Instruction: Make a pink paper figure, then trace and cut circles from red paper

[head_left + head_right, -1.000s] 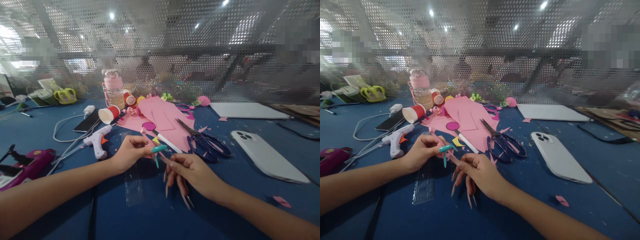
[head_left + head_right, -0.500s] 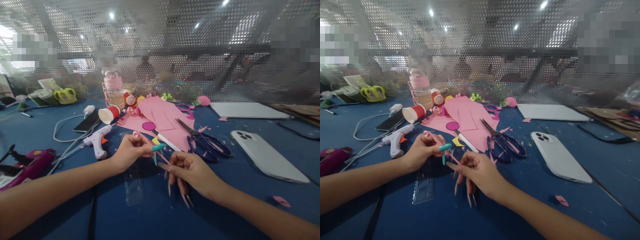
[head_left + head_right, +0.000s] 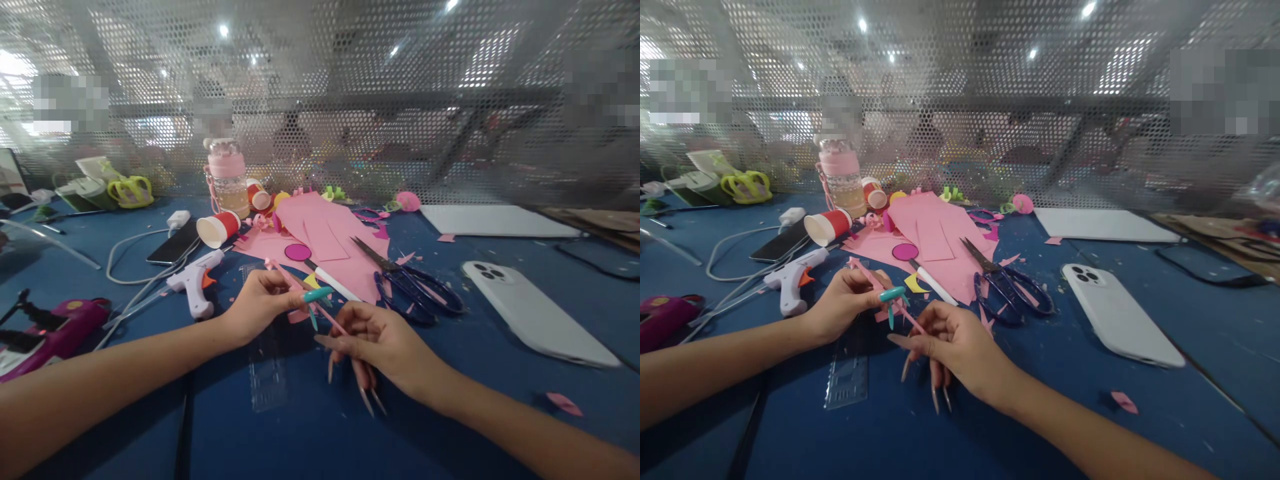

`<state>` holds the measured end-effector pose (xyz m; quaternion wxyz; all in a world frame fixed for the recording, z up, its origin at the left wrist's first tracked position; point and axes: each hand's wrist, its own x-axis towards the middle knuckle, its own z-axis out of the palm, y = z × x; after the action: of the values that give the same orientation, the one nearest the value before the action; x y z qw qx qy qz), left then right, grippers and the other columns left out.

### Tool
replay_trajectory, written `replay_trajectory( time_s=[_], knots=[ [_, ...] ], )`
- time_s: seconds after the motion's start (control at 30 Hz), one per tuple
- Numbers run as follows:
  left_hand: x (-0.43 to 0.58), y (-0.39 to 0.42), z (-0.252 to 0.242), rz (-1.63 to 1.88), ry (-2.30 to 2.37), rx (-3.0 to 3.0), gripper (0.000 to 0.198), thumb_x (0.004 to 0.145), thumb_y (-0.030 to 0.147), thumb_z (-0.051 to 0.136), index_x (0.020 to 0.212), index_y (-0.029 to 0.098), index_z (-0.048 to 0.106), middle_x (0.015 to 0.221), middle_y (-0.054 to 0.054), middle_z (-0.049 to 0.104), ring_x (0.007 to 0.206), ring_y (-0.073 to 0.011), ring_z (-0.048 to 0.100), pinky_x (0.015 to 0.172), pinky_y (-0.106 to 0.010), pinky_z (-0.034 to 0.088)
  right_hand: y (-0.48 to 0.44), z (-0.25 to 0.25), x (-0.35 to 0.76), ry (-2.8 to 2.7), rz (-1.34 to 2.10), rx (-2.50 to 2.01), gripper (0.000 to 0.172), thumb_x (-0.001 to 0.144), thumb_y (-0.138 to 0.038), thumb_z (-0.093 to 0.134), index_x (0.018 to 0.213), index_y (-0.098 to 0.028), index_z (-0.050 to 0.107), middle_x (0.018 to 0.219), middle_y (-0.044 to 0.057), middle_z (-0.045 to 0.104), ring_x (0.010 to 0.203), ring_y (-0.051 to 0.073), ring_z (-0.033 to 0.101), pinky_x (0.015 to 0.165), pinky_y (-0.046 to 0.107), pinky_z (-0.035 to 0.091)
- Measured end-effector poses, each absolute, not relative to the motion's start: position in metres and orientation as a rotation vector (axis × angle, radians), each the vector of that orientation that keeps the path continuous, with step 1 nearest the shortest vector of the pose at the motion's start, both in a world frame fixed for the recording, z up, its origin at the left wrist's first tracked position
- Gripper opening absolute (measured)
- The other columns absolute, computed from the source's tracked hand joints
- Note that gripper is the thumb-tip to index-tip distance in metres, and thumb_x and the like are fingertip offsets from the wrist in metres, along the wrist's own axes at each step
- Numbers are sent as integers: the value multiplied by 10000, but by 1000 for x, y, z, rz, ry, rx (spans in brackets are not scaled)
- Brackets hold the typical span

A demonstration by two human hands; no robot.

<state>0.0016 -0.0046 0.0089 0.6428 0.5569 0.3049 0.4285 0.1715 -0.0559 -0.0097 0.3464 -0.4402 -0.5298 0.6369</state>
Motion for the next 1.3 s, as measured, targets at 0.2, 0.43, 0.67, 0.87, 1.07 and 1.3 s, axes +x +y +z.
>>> replay_trajectory(
  time_s=[0.2,0.43,0.67,0.87,1.07,1.3],
  knots=[
    [2,-5,8,956,665,1302,189,527,261,766,557,113,653,565,-3,622,513,-75,555,496,-181,469,-56,-12,174,-1446,1724,-1081,404,724,-529,537,685,-130,498,583,48,653,298,40,485,304,124,334],
    [-1,-4,6,998,730,1310,184,532,232,758,524,107,623,533,20,585,471,-58,529,475,-172,452,-55,-10,171,-1361,1670,-1152,383,604,-426,699,747,-157,467,599,-5,640,302,44,486,299,133,351],
    [1,-6,10,910,673,1316,154,547,238,750,604,122,665,605,2,632,521,-70,553,512,-182,473,-56,-9,170,-1394,1682,-1170,377,642,-471,652,646,-156,445,502,2,615,280,40,460,288,125,311],
    [2,-6,10,928,696,1341,207,507,285,770,533,123,644,534,13,594,493,-66,527,465,-172,453,-56,-9,171,-1414,1729,-1127,372,645,-479,638,737,-130,549,650,41,661,319,36,487,303,134,339],
    [0,-5,8,928,712,1380,193,509,241,771,517,117,622,562,16,582,514,-62,533,495,-173,475,-58,-9,169,-1426,1652,-1211,369,554,-407,734,620,-147,480,508,-28,582,304,29,453,301,124,330],
    [1,-6,9,895,665,1442,144,557,241,744,567,135,649,601,1,619,569,-85,563,548,-203,494,-56,-10,170,-1519,1682,-1125,386,699,-513,573,707,-127,570,610,36,644,320,33,470,303,136,309]
  ],
)
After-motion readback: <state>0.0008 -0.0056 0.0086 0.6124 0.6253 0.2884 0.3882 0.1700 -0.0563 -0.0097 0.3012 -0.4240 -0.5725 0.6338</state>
